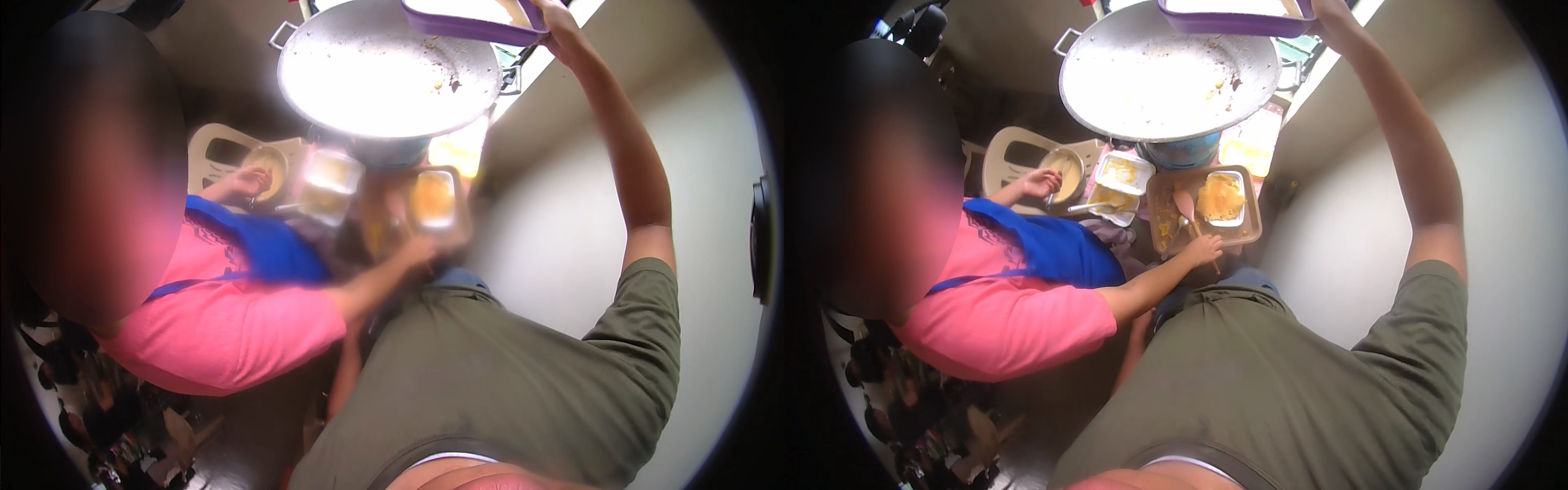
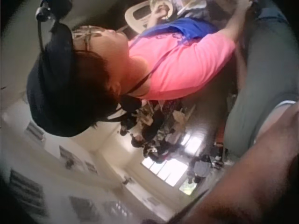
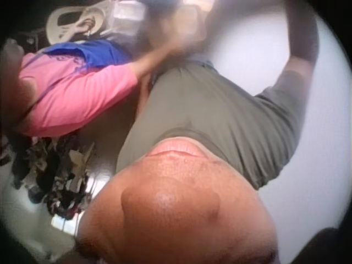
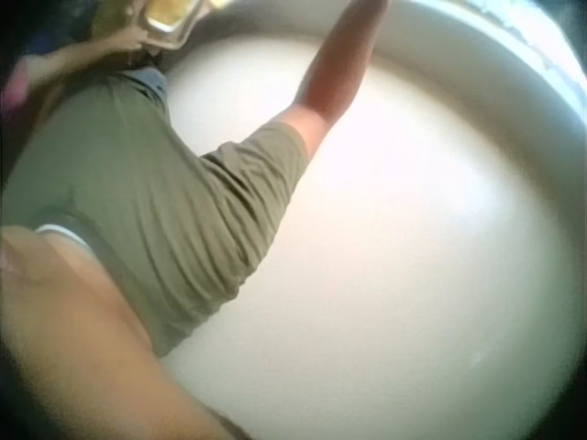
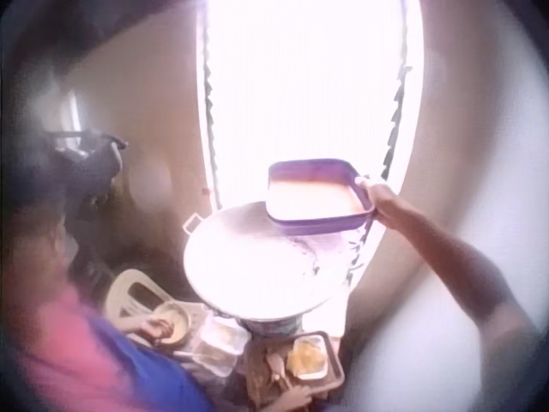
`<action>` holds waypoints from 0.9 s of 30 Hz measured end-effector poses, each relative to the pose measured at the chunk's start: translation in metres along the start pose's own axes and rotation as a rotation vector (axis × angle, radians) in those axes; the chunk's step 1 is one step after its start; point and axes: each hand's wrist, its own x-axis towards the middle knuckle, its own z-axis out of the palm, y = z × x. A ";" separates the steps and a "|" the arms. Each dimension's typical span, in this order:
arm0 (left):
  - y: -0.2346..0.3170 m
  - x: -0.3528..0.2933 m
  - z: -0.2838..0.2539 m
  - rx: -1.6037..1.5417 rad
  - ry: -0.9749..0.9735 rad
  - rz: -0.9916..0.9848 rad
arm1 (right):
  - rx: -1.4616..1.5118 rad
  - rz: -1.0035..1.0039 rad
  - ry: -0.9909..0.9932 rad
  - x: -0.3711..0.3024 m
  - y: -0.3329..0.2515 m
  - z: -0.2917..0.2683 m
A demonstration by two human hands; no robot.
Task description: The person cooks a yellow batter in a large wok, using a wooden spatula to spread and flip the mixture. They transfer the cooked portions into a metal tray and continue cooking additional batches from a purple container.
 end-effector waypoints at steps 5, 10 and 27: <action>-0.007 0.001 -0.011 0.136 0.029 0.125 | 0.055 -0.011 -0.019 0.014 -0.013 0.028; -0.003 -0.049 -0.094 0.239 0.042 0.333 | 0.050 -0.104 -0.172 0.021 -0.002 0.038; 0.070 -0.147 -0.347 2.826 -1.195 0.576 | 0.076 -0.149 -0.451 0.104 0.048 -0.093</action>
